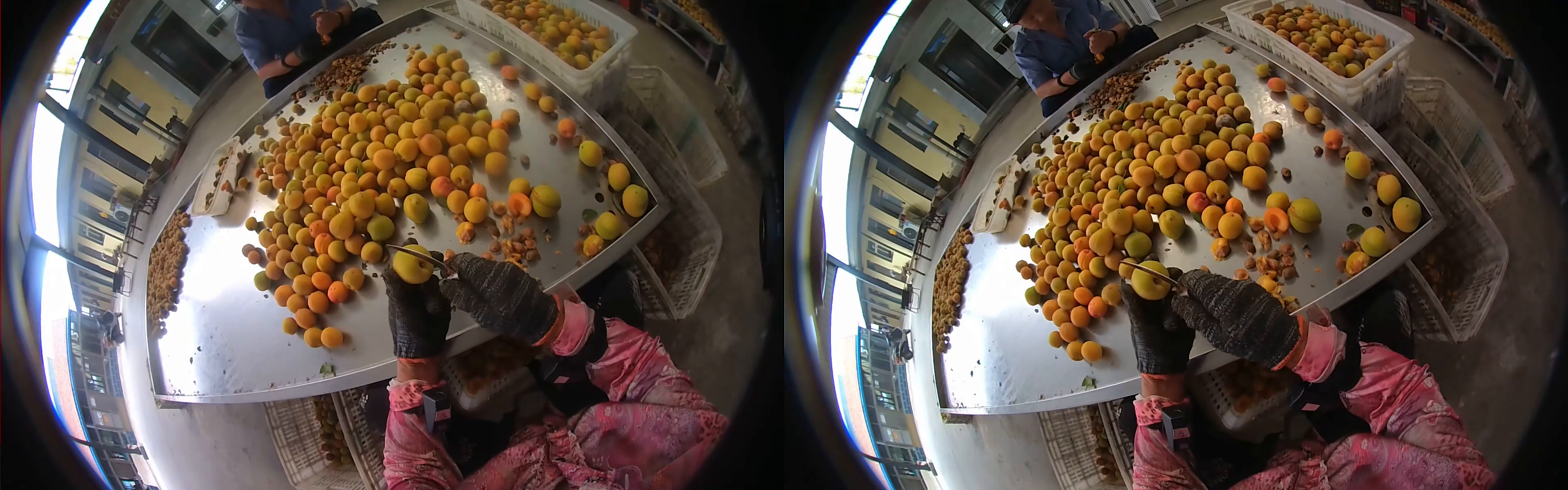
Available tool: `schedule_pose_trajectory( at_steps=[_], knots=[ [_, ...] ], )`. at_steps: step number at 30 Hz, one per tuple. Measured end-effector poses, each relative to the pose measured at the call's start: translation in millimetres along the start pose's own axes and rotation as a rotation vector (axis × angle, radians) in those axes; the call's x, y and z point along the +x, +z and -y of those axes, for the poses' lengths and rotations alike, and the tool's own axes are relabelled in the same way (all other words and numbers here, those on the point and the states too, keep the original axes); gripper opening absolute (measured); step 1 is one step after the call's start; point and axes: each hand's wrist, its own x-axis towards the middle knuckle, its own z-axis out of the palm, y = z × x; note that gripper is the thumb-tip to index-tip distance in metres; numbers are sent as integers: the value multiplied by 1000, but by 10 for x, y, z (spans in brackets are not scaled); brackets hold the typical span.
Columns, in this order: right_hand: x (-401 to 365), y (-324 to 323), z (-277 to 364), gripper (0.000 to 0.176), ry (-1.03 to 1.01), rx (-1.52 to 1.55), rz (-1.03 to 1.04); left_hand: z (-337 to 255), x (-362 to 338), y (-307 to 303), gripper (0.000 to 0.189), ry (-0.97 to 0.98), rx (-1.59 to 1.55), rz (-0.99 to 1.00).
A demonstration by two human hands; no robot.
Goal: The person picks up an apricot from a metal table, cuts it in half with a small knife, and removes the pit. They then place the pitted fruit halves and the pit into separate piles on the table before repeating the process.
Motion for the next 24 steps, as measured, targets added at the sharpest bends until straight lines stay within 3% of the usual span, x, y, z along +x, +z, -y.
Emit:
schedule_pose_trajectory(
  at_steps=[3,5,6,8,12,14,18,21,23,24],
  knots=[
    [18,-16,50,32,7,-25,35,44,-13,32,58,-21,-77,105],
    [26,-24,74,32,95,140,90,18,2,69,51,-661,-1065,31],
    [16,-23,86,32,93,142,95,-4,18,57,51,-665,-1067,27],
    [-12,-33,96,33,-20,-143,96,-86,59,-5,35,-283,-325,7],
    [-19,-103,59,34,30,-28,171,-166,91,-143,43,-419,-405,39],
    [7,-178,25,31,23,23,214,-190,68,-162,55,-675,-1207,24],
    [-16,-221,-21,34,-15,72,269,-226,94,-204,58,-720,-1194,39],
    [144,-460,5,34,85,272,457,-202,68,-230,64,-599,-1071,147],
    [49,-372,-13,35,-141,-30,232,-186,61,-253,62,-562,-1021,219],
    [32,-306,19,35,-137,-27,231,-240,85,-212,62,-564,-1018,222]
  ],
)
